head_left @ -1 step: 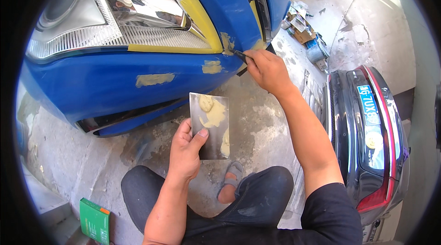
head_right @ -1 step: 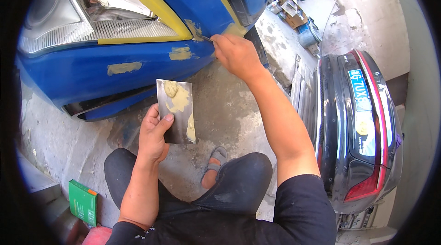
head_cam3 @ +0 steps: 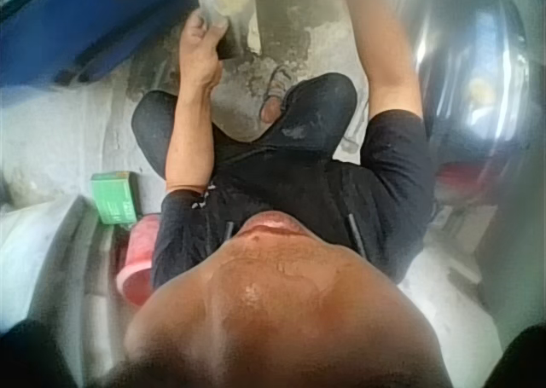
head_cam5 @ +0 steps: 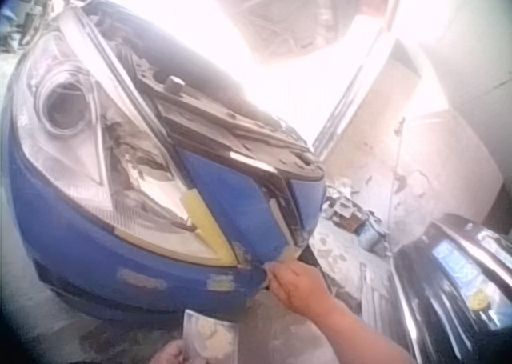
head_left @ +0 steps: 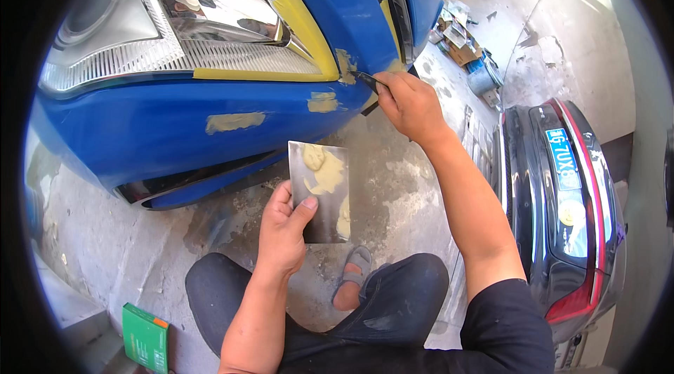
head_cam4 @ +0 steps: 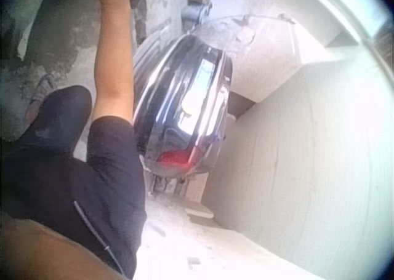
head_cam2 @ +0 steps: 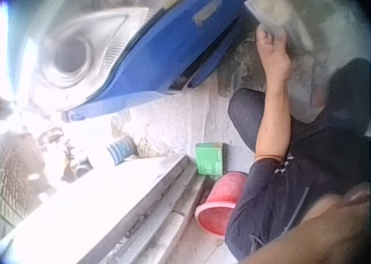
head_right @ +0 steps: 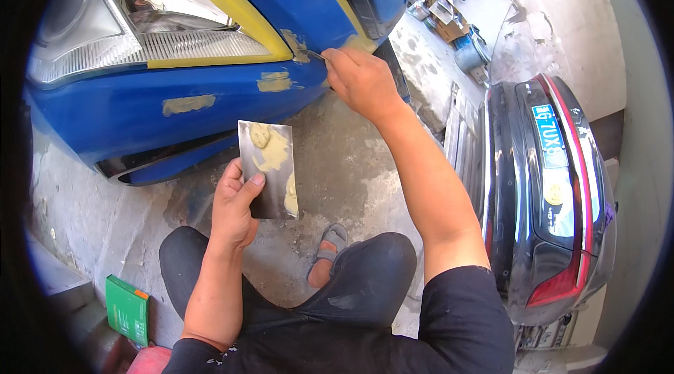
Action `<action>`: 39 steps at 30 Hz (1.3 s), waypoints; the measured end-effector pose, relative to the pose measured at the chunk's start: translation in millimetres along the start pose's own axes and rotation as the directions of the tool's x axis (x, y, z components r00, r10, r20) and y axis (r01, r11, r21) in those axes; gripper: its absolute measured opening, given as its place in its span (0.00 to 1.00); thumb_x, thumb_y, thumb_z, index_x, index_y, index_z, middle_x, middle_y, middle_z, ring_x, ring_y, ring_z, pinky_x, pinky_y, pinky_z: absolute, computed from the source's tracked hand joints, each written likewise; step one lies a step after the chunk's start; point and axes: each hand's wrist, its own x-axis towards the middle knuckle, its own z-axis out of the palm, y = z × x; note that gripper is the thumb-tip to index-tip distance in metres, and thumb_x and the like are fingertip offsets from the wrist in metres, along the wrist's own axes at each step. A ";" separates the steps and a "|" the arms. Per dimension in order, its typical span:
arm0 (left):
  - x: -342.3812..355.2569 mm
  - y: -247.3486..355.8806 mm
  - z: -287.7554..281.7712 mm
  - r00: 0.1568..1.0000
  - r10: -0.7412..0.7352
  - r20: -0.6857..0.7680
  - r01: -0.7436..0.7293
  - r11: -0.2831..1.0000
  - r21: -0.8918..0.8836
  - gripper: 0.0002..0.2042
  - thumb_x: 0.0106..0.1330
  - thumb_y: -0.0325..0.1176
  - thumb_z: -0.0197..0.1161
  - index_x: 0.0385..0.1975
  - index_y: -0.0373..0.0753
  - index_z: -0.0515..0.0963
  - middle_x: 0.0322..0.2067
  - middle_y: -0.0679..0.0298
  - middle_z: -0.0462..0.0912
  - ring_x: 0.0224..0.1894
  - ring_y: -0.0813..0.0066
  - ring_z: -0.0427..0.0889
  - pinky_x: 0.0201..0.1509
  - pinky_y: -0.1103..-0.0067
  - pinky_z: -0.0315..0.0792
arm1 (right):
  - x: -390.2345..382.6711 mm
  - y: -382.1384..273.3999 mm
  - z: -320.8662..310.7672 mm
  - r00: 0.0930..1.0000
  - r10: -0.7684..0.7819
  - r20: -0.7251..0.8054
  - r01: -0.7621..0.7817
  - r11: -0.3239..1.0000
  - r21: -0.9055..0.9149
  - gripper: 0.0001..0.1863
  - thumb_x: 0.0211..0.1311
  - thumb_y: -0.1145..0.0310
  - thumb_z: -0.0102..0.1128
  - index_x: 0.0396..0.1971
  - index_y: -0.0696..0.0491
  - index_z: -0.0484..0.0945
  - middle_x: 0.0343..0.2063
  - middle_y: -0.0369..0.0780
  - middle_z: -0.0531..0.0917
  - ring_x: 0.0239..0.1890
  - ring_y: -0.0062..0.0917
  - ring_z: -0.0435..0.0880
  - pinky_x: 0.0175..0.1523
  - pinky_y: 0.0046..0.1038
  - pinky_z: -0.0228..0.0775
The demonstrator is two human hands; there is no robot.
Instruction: The person applies yellow body filler to a blue car bumper using a metal spreader and a scraper. They smooth the material over the surface of the bumper in several areas.
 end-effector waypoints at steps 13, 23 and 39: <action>2.2 -0.3 3.3 0.999 0.013 -0.030 -0.013 1.000 0.001 0.12 0.65 0.26 0.59 0.47 0.34 0.71 0.43 0.62 0.81 0.44 0.78 0.80 0.52 0.79 0.72 | -2.8 13.1 -3.8 0.999 0.022 0.044 -0.024 0.999 0.026 0.12 0.55 0.75 0.60 0.40 0.53 0.78 0.31 0.42 0.82 0.35 0.38 0.81 0.38 0.34 0.75; 2.0 -2.7 1.4 1.000 0.008 0.006 -0.008 1.000 0.004 0.12 0.68 0.25 0.55 0.50 0.32 0.70 0.45 0.61 0.81 0.47 0.78 0.78 0.55 0.79 0.69 | -8.0 16.8 -7.4 0.997 0.042 0.059 -0.044 0.999 0.029 0.08 0.58 0.75 0.59 0.39 0.55 0.79 0.30 0.44 0.82 0.33 0.39 0.81 0.37 0.32 0.74; -1.2 -4.3 -3.4 0.979 -0.070 0.191 0.069 0.998 0.012 0.20 0.64 0.25 0.62 0.56 0.30 0.72 0.49 0.62 0.79 0.51 0.76 0.77 0.57 0.78 0.69 | -54.4 -50.5 0.2 0.777 0.400 0.486 -0.607 0.272 0.747 0.15 0.66 0.59 0.58 0.39 0.57 0.79 0.35 0.33 0.82 0.39 0.14 0.76 0.45 0.23 0.69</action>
